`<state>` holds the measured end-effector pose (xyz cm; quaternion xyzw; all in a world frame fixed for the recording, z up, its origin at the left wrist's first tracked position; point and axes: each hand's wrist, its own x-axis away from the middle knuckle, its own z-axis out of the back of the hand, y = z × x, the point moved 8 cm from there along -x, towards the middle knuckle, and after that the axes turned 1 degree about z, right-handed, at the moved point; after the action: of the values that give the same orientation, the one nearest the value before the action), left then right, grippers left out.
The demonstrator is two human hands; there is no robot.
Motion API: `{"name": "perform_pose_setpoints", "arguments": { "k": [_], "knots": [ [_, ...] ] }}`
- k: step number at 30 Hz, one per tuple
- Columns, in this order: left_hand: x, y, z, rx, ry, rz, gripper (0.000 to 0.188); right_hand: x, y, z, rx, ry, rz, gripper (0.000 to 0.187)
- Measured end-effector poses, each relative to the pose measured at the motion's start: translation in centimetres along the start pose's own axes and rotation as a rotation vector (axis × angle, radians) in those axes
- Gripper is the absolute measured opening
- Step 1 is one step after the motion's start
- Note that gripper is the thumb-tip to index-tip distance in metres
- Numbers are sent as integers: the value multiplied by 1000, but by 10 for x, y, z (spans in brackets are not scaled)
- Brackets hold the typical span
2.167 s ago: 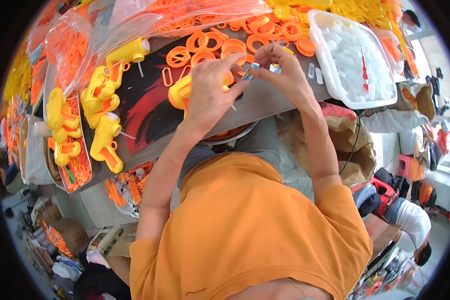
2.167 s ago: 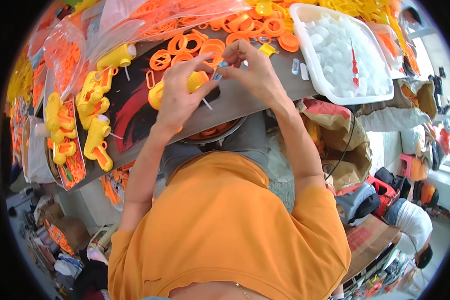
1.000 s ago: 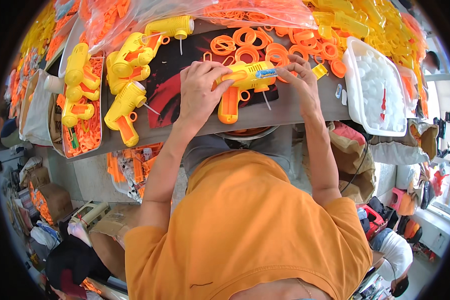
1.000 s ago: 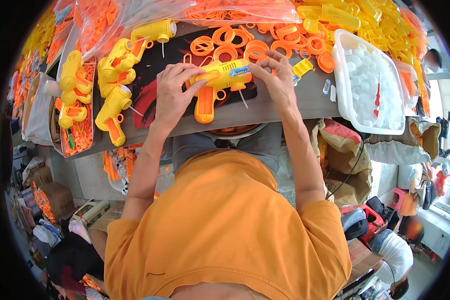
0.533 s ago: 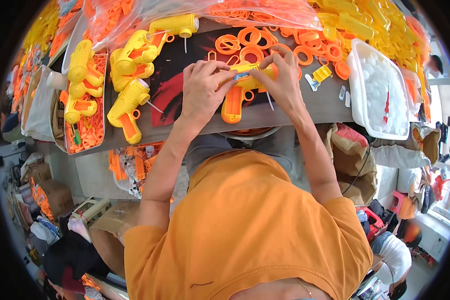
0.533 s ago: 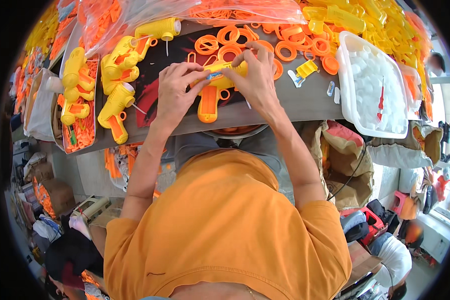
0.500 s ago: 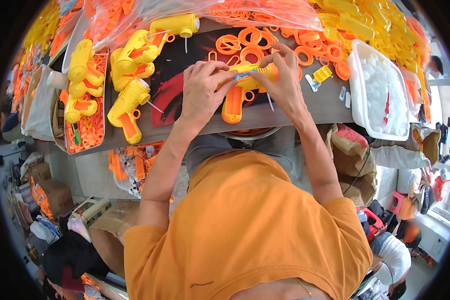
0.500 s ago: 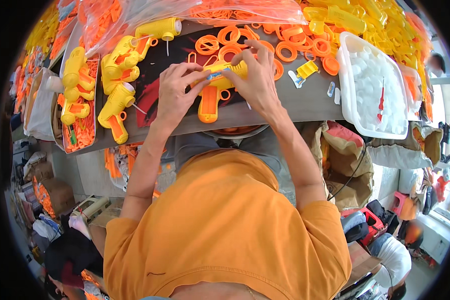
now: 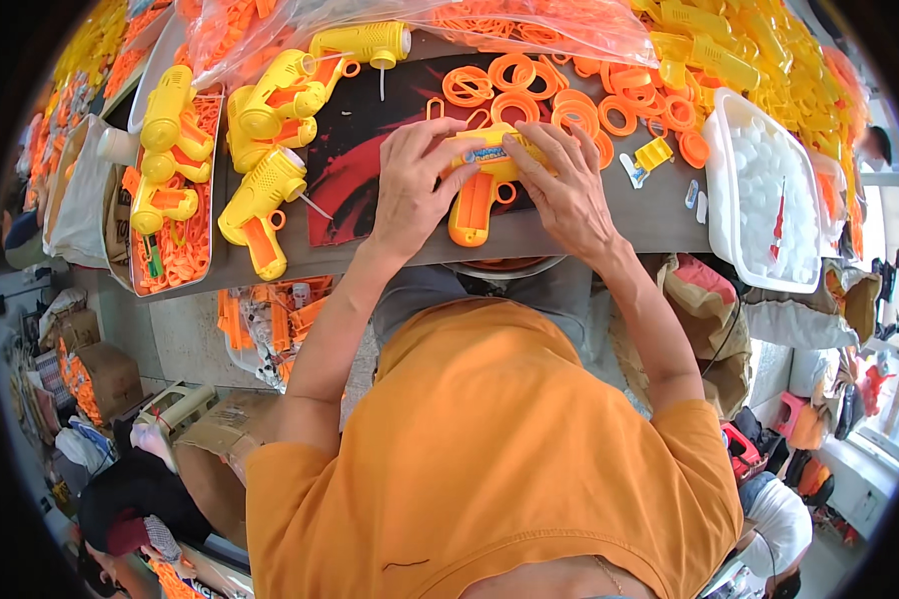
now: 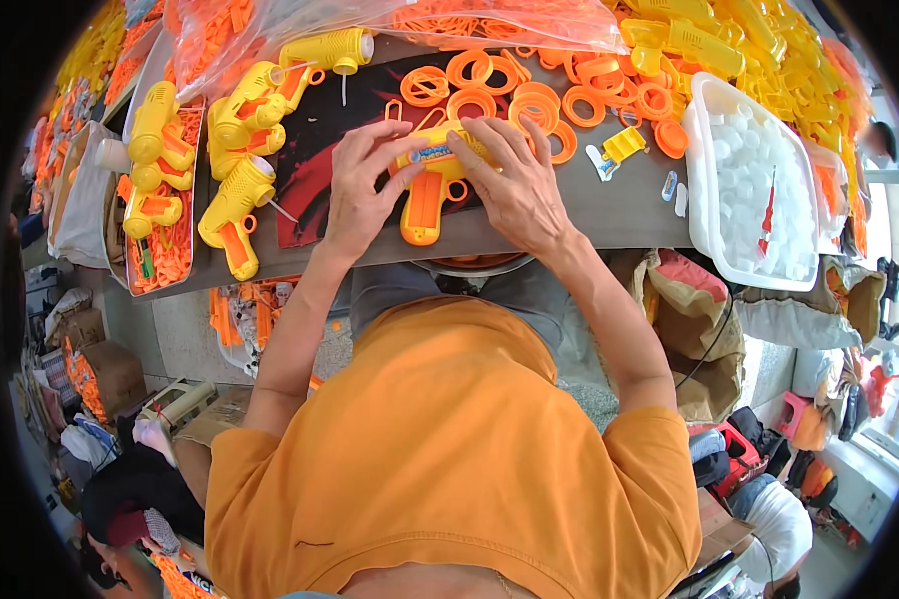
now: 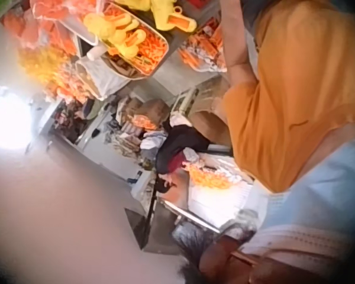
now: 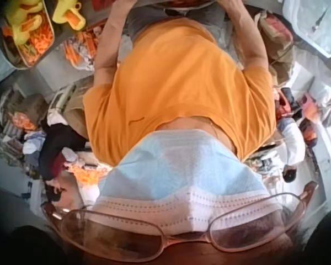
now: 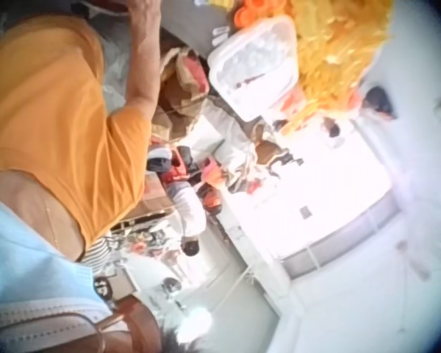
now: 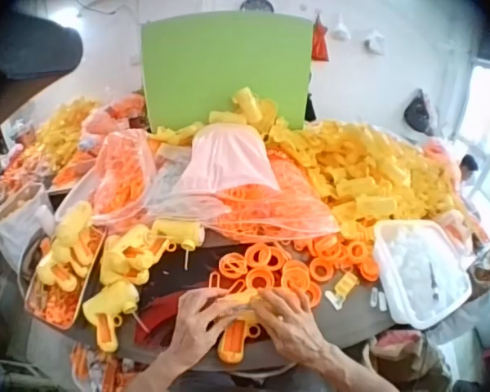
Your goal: Assembling yellow plastic toy guns by snapping on orange components at a factory workbench.
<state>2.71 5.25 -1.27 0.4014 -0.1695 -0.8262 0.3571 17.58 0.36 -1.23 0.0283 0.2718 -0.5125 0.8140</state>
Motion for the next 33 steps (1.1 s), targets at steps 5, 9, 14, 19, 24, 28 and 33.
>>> {"name": "perform_pose_setpoints", "arguments": {
  "k": [5,9,14,19,24,28,33],
  "knots": [
    [8,14,-5,-182,3,-177,29,-7,26,-5,-409,-49,-154,35],
    [5,16,-8,-188,-19,-168,31,-26,55,-27,-729,-237,-445,42],
    [4,16,-8,-143,-41,-147,32,-38,65,-54,-877,-571,-495,52],
    [7,13,-9,-136,-42,-132,29,-47,60,-50,-762,-417,-306,45],
    [12,8,-7,-60,-13,-118,28,-33,34,-24,-450,-314,-42,58],
    [20,-18,18,696,173,230,44,-28,29,-24,-879,-191,-239,61],
    [31,-31,15,1018,16,392,72,-50,0,-54,-1219,-91,-244,40]
  ]
}}
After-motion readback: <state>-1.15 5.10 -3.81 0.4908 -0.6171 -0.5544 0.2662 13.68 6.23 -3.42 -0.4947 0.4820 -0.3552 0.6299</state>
